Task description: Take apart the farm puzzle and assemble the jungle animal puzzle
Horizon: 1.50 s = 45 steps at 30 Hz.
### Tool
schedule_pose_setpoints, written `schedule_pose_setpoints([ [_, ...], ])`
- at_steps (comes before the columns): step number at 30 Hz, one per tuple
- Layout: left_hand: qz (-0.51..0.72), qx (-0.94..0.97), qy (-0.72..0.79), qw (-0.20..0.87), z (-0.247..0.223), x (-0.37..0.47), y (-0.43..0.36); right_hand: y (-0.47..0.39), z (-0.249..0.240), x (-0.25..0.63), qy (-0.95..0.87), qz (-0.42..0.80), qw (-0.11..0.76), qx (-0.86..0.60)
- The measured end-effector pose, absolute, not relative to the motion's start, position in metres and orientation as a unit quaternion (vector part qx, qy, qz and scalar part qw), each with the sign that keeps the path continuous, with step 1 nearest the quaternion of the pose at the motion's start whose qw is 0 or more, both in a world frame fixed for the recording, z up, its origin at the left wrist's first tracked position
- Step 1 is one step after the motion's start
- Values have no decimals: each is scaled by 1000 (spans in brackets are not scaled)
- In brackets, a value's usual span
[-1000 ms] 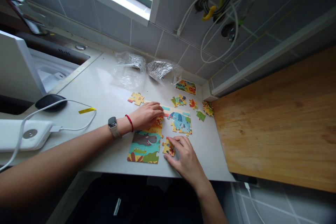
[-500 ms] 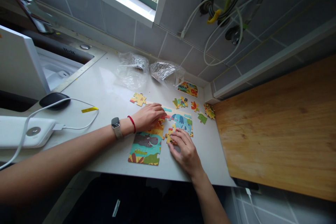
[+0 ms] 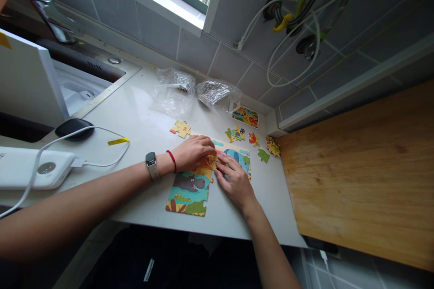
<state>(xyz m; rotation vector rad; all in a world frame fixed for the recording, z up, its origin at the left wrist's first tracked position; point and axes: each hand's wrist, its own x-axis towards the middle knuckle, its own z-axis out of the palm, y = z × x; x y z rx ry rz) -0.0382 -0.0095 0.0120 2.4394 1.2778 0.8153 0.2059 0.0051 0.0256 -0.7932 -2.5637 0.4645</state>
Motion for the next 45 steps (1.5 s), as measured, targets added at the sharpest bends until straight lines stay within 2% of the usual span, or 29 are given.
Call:
schedule_pose_setpoints([
  [7,262,857,429,112,9,-39,-11,-6,28,221,-924,215,71,-310],
  [11,258,860,427,108,9,-38,-11,-3,34,223,-925,227,34,-304],
  [15,253,860,430,107,9,-37,-11,-6,28,224,-934,201,56,-289],
  [17,247,861,432,105,10,-37,-12,-10,21,226,-933,170,116,-295],
  [20,243,863,431,99,11,-37,-12,-13,13,231,-896,113,252,-348],
  [22,240,865,430,97,12,-37,-12,-13,11,232,-868,92,298,-388],
  [29,239,865,431,99,11,-31,-18,-14,15,225,-879,106,178,-430],
  [45,215,866,439,106,11,-24,-26,-12,17,224,-865,117,154,-463],
])
